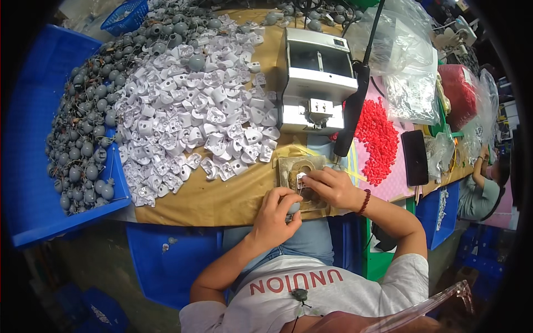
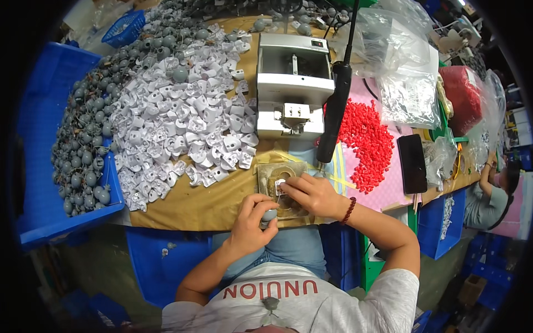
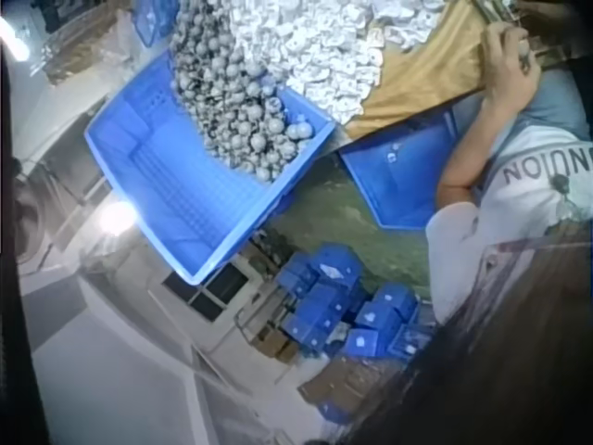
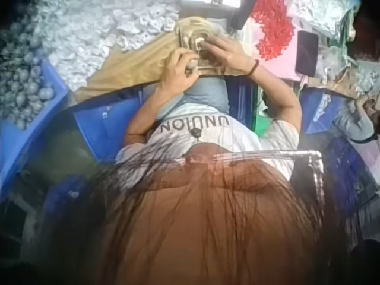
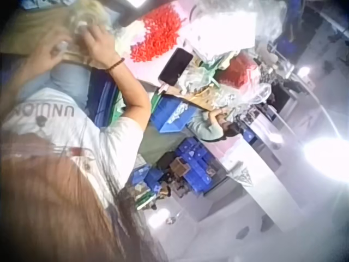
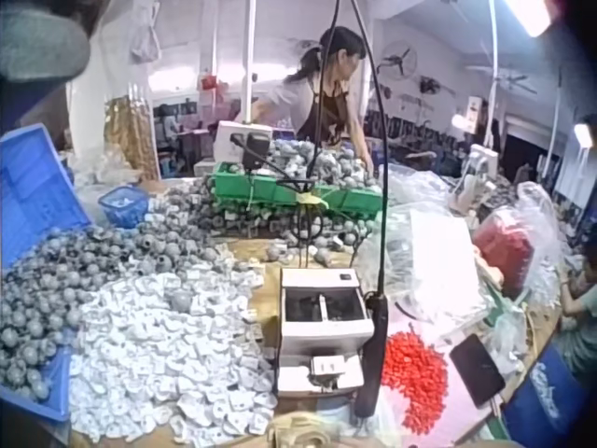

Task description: Assembling and packaging light bulbs by attaching components and using an electric screwdriver.

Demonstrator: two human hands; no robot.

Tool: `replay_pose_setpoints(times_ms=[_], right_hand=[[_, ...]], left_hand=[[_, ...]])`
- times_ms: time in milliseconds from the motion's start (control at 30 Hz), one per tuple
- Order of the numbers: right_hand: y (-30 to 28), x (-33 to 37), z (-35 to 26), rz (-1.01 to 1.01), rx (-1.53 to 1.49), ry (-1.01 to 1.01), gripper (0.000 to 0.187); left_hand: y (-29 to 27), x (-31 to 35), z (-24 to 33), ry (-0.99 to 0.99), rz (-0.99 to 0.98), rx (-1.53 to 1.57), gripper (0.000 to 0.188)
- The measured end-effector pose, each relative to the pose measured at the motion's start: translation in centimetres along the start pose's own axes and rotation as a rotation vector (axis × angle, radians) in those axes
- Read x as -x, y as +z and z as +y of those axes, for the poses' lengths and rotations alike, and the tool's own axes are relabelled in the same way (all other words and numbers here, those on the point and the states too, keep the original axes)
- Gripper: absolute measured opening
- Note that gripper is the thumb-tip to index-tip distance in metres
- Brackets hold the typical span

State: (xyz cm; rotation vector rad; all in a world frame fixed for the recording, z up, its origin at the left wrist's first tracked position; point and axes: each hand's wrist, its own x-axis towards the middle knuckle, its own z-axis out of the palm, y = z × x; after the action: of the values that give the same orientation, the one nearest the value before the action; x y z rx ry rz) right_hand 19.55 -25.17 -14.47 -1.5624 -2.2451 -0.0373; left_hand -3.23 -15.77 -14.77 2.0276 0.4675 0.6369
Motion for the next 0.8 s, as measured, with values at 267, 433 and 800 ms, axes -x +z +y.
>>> replay_pose_setpoints(times_ms=[267,433,800], right_hand=[[-1.5,-1.1,-0.7,-0.078,0.065,-0.05,0.044],[-1.6,-1.4,-0.7,-0.161,0.108,-0.107,0.042],[-0.6,-0.8,0.0,0.128,-0.441,0.244,0.037]], left_hand=[[0.2,0.2,0.3,0.009,0.013,-0.047,0.037],[0.2,-0.1,0.2,0.018,0.019,-0.047,0.036],[-0.4,-0.7,0.3,-0.059,0.033,0.107,0.034]])
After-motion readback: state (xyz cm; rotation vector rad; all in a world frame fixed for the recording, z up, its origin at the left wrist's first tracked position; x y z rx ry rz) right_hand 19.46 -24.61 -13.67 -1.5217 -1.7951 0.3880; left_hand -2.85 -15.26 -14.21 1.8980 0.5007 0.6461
